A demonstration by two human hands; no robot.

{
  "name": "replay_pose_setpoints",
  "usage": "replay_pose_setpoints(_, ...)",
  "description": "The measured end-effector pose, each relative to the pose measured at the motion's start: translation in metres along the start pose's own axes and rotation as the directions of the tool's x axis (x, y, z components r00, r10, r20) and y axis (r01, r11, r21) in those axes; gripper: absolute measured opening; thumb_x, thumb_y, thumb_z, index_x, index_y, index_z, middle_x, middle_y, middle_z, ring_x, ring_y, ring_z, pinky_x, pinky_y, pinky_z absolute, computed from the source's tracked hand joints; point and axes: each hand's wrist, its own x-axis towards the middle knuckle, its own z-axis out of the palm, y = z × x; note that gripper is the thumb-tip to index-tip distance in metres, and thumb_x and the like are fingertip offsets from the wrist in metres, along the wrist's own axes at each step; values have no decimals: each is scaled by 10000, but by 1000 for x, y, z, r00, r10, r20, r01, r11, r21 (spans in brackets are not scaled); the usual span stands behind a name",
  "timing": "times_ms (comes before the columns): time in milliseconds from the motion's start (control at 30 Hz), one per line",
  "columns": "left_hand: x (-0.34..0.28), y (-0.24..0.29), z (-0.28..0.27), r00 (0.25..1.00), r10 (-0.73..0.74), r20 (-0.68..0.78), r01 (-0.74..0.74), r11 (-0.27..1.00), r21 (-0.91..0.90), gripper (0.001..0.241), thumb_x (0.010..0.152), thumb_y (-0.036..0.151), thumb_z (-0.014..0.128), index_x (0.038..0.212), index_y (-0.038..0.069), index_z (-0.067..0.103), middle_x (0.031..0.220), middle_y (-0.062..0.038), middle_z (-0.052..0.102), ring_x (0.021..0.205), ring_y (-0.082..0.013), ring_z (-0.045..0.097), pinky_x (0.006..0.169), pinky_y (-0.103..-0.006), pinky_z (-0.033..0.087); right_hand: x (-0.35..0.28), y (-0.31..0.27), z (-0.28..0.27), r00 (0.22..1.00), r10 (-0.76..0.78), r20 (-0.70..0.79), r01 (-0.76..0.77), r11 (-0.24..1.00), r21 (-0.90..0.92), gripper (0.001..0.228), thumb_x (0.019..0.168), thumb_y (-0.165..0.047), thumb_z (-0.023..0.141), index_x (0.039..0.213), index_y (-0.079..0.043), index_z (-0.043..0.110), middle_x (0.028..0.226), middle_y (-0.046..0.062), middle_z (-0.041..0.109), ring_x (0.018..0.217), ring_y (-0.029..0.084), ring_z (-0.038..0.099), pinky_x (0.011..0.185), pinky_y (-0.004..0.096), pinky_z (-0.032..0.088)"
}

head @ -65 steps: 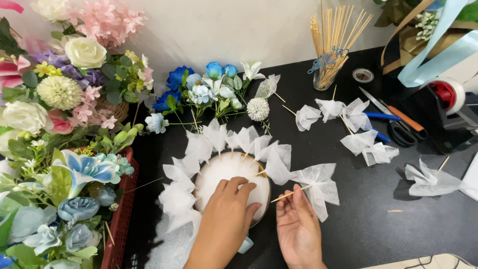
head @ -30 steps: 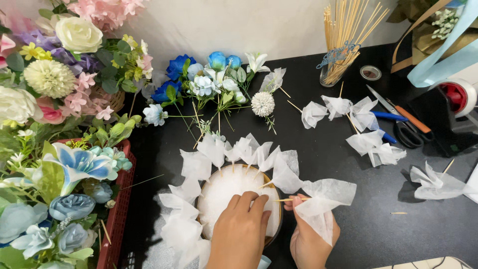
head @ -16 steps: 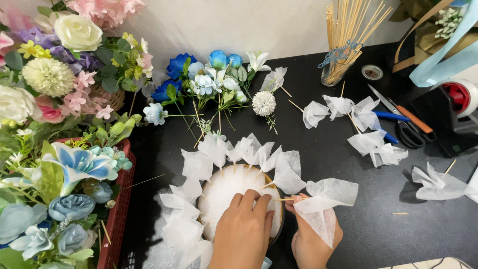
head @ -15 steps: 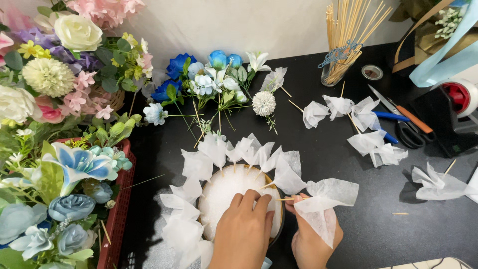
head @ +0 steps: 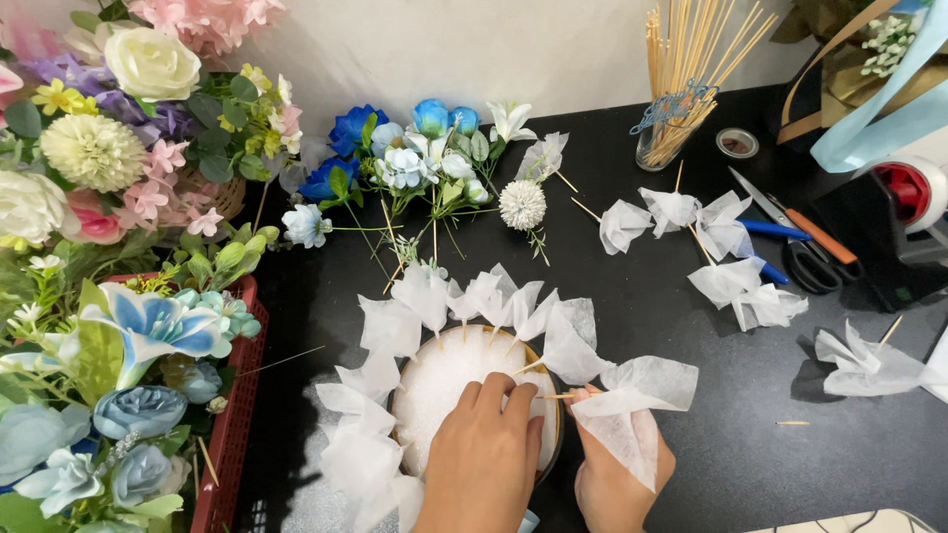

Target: The person prepares floral arrangement materials by folding paper pieces and attaching them to wooden skewers, then inserting the skewers into a foam base.

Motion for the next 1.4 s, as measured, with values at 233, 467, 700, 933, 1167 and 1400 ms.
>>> replay_pose_setpoints(233,2,1,-2,999,19,34,-19,1000,-1,231,802,176,605,1011,88,561,900,-73,503,735,-269,490,556,-402,437,1,2,-2,991,128,50,-127,992,-17,265,635,49,728,892,59,664,869,145,685,782,148,613,737,242,493)
replay_pose_setpoints(467,4,-1,-1,998,27,51,-25,999,-32,226,805,168,591,1014,93,549,939,-63,511,763,-266,497,572,-395,443,3,8,-5,972,216,93,-228,962,153,273,649,85,693,919,79,651,900,180,672,827,195,618,800,290,504)
replay_pose_setpoints(700,5,0,-5,994,-38,105,43,998,-51,220,816,192,581,1025,125,559,962,-30,521,807,-251,503,570,-411,458,1,21,-7,961,214,175,-253,936,245,255,651,52,708,900,44,652,898,144,670,834,174,611,786,293,500)
replay_pose_setpoints(933,7,3,-11,997,6,83,3,994,-105,224,807,146,569,1029,126,546,963,-54,514,812,-272,516,603,-424,454,0,14,-4,955,136,262,-185,968,169,197,677,14,699,871,34,675,889,139,689,819,185,626,770,308,501)
replay_pose_setpoints(1167,14,7,-8,996,75,45,-72,996,-60,95,829,69,497,912,68,542,844,-73,558,727,-272,497,565,-391,428,-1,28,-10,895,264,360,-381,872,308,277,723,-6,662,988,51,607,984,155,659,906,206,596,832,327,473)
replay_pose_setpoints(1400,20,7,-5,965,260,24,-261,962,85,145,629,-43,584,717,67,546,752,-79,555,692,-246,493,579,-352,445,-9,12,-15,834,294,468,-464,832,305,591,727,53,571,1287,41,384,1181,212,572,1074,273,550,878,371,450)
